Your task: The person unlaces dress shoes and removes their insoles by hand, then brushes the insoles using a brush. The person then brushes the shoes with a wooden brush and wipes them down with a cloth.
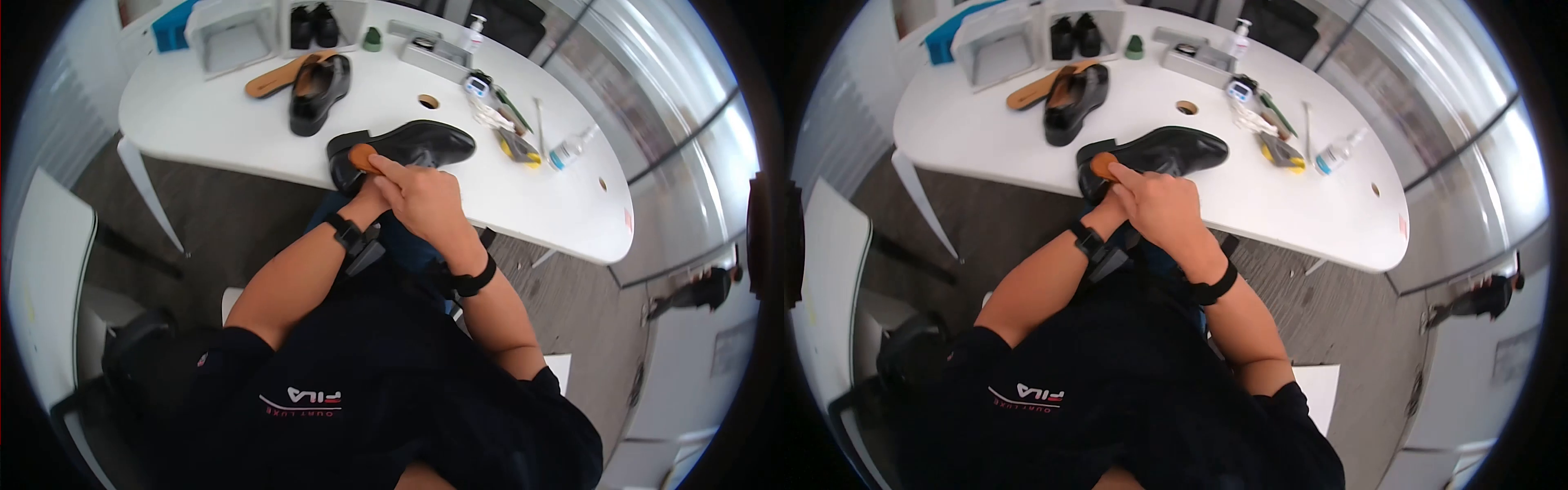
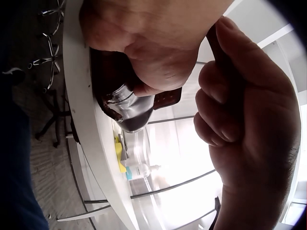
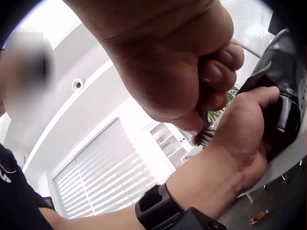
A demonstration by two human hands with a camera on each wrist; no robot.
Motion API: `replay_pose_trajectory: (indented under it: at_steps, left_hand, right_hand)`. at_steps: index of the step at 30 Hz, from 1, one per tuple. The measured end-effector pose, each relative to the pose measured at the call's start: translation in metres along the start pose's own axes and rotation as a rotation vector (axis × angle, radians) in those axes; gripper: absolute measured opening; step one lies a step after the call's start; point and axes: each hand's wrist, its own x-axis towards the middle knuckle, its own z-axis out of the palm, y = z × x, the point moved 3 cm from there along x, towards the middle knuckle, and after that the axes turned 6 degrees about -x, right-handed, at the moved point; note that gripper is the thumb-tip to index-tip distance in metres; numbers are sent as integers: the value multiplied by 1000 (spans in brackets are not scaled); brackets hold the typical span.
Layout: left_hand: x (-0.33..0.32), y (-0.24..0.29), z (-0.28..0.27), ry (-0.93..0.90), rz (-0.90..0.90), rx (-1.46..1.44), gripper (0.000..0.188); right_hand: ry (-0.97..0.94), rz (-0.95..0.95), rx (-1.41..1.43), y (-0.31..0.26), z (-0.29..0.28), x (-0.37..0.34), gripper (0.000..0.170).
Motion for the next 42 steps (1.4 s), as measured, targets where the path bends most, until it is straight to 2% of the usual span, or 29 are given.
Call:
replay_pose_trajectory:
  at_steps: [2, 3, 4, 5, 7, 8, 9, 11, 12, 13, 15, 16, 18, 19, 21, 23, 24, 27, 28, 29, 31, 33, 34, 35, 37, 38, 39, 41, 42]
  left_hand:
    - [12, 25, -33, -281, -602, -80, 33]
    - [28, 56, -59, -240, -724, -164, 38]
    - [28, 57, -55, -94, -571, -199, 40]
    - [29, 58, -54, 53, -412, -235, 42]
    - [32, 52, -50, 84, -403, -278, 43]
    - [32, 50, -49, 131, -413, -331, 44]
    - [31, 43, -44, 114, -407, -327, 44]
    - [26, 34, -37, 78, -394, -235, 40]
    - [23, 28, -33, 71, -492, -343, 40]
    - [24, 28, -32, 59, -483, -337, 40]
    - [26, 22, -31, 128, -446, -461, 41]
    - [22, 12, -26, 113, -436, -451, 41]
    - [2, -17, -10, -2, -796, -572, 37]
    - [3, -8, -17, -18, -798, -560, 37]
    - [12, 16, -35, 5, -1074, -862, 31]
    - [13, 3, -35, 7, -1075, -898, 27]
    - [13, -4, -34, 17, -1085, -949, 24]
    - [34, 25, -61, 35, -1160, -1058, 25]
    - [38, 30, -67, 46, -1198, -1068, 25]
    - [40, 36, -72, 47, -1212, -1058, 25]
    - [49, 46, -80, 144, -1185, -1153, 24]
    - [51, 42, -82, 147, -1161, -1182, 28]
    - [51, 42, -82, 118, -1151, -1199, 30]
    - [51, 43, -82, 91, -1143, -1217, 31]
    - [48, 49, -81, 63, -1136, -1217, 33]
    - [47, 54, -82, 27, -1121, -1217, 34]
    - [47, 58, -83, 26, -1123, -1211, 34]
    - [50, 69, -86, 0, -1108, -1254, 33]
    - [49, 62, -84, -50, -1099, -1297, 37]
  right_hand:
    - [34, 172, -29, 19, -4, 0, 32]
    - [68, 279, -28, 36, -4, -2, 32]
    - [56, 443, 51, 55, -3, -7, 32]
    - [74, 460, 55, 67, 5, -18, 32]
    - [214, 514, 288, 84, 17, -40, 33]
    - [171, 557, 191, 89, 19, -50, 35]
    - [181, 572, 196, 98, 22, -55, 35]
    - [223, 729, 115, 106, 16, -58, 35]
    - [107, 821, 174, 109, 15, -60, 39]
    - [118, 830, 180, 104, 21, -63, 39]
    - [179, 511, 174, 86, 36, -66, 39]
    - [178, 511, 148, 87, 37, -65, 38]
    - [222, 588, 121, 106, 33, -56, 38]
    - [248, 661, 87, 117, 29, -54, 38]
    - [223, 719, 136, 122, 29, -52, 39]
    - [296, 536, 70, 112, 35, -50, 39]
    - [269, 416, 123, 104, 39, -54, 39]
    - [410, 427, 63, 118, 43, -55, 38]
    - [418, 507, 51, 128, 39, -52, 38]
    - [341, 586, 54, 128, 24, -49, 36]
    - [326, 545, 99, 120, 25, -48, 36]
    - [301, 407, 303, 88, 21, -51, 36]
    - [206, 437, 364, 79, 19, -53, 36]
    - [204, 434, 367, 76, 11, -51, 36]
    - [46, 345, 440, 67, 6, -50, 35]
    - [134, 268, 321, 67, 5, -49, 34]
    - [137, 270, 326, 70, 3, -46, 34]
    - [83, 463, 199, 77, -4, -41, 34]
    - [85, 475, 177, 76, -4, -40, 34]
